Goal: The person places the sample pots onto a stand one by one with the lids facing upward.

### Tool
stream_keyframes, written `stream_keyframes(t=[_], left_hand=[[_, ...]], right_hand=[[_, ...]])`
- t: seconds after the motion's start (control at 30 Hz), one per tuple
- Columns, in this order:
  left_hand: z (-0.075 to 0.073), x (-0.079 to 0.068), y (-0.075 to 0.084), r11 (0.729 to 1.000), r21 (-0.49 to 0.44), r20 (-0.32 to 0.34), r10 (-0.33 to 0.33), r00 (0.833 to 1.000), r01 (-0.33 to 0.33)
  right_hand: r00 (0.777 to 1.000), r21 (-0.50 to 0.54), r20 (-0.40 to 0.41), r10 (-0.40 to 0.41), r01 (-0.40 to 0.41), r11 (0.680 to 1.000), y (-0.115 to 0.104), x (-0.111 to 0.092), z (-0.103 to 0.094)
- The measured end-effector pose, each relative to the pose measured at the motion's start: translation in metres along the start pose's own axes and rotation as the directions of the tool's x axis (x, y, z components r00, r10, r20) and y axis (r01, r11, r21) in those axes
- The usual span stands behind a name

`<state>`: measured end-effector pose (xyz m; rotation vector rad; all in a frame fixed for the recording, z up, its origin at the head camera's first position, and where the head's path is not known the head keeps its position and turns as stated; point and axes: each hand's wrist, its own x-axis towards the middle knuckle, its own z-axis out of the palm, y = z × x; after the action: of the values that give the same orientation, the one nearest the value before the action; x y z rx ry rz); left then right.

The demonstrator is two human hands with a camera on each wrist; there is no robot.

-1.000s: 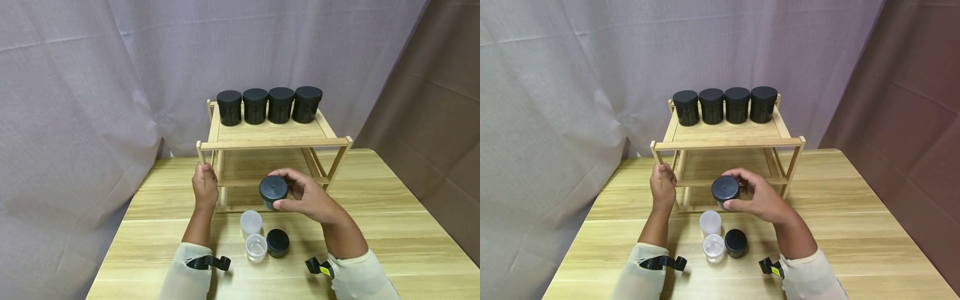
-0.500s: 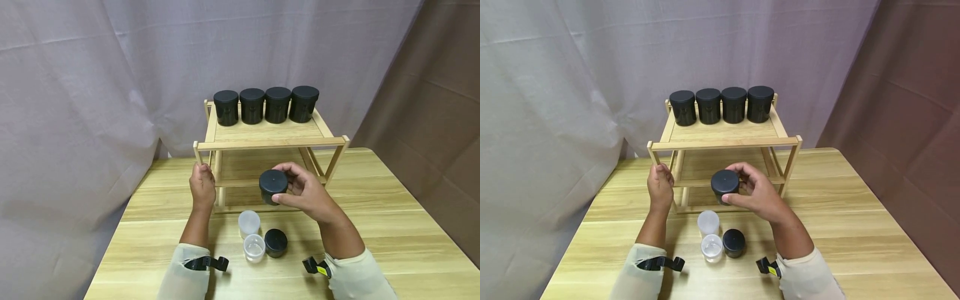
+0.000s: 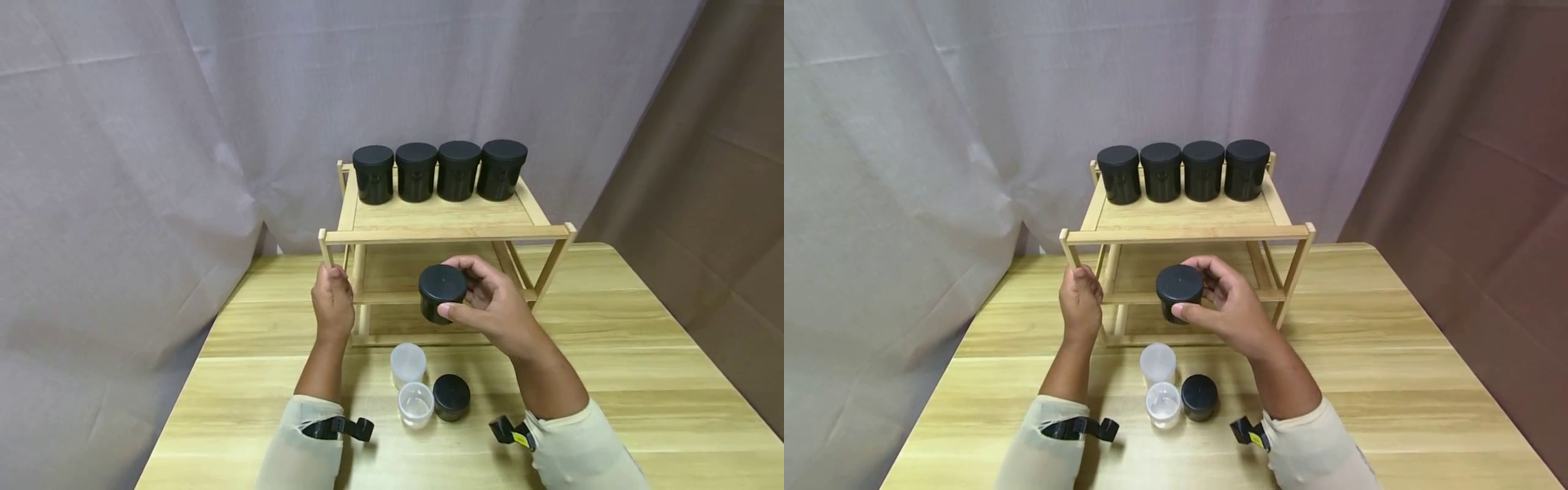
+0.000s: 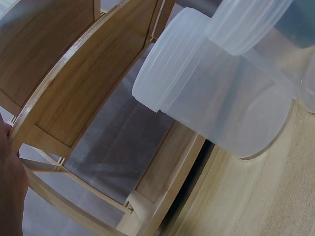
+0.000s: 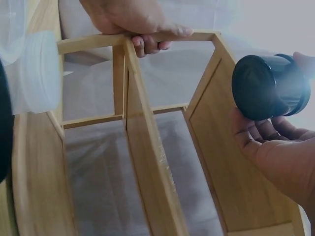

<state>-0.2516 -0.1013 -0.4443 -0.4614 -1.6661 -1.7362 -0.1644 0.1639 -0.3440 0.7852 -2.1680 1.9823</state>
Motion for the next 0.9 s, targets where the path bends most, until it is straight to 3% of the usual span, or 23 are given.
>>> stream_keyframes(t=[0.37, 0.6, 0.9], left_hand=[[0.003, -0.005, -0.001, 1.0, 0.001, -0.001, -0.023, 1.0, 0.023], [0.007, -0.005, -0.004, 1.0, 0.012, -0.01, 0.009, 1.0, -0.009], [0.0, 0.0, 0.0, 1.0, 0.026, -0.012, 0.011, 1.0, -0.011]], right_hand=[[0.997, -0.009, 0.056, -0.054, 0.055, 0.998, -0.033, 0.017, 0.005], [0.999, -0.022, 0.022, -0.028, 0.028, 0.999, -0.056, 0.034, 0.01], [1.0, -0.056, 0.008, 0.027, -0.026, 0.998, -0.077, 0.065, 0.014]])
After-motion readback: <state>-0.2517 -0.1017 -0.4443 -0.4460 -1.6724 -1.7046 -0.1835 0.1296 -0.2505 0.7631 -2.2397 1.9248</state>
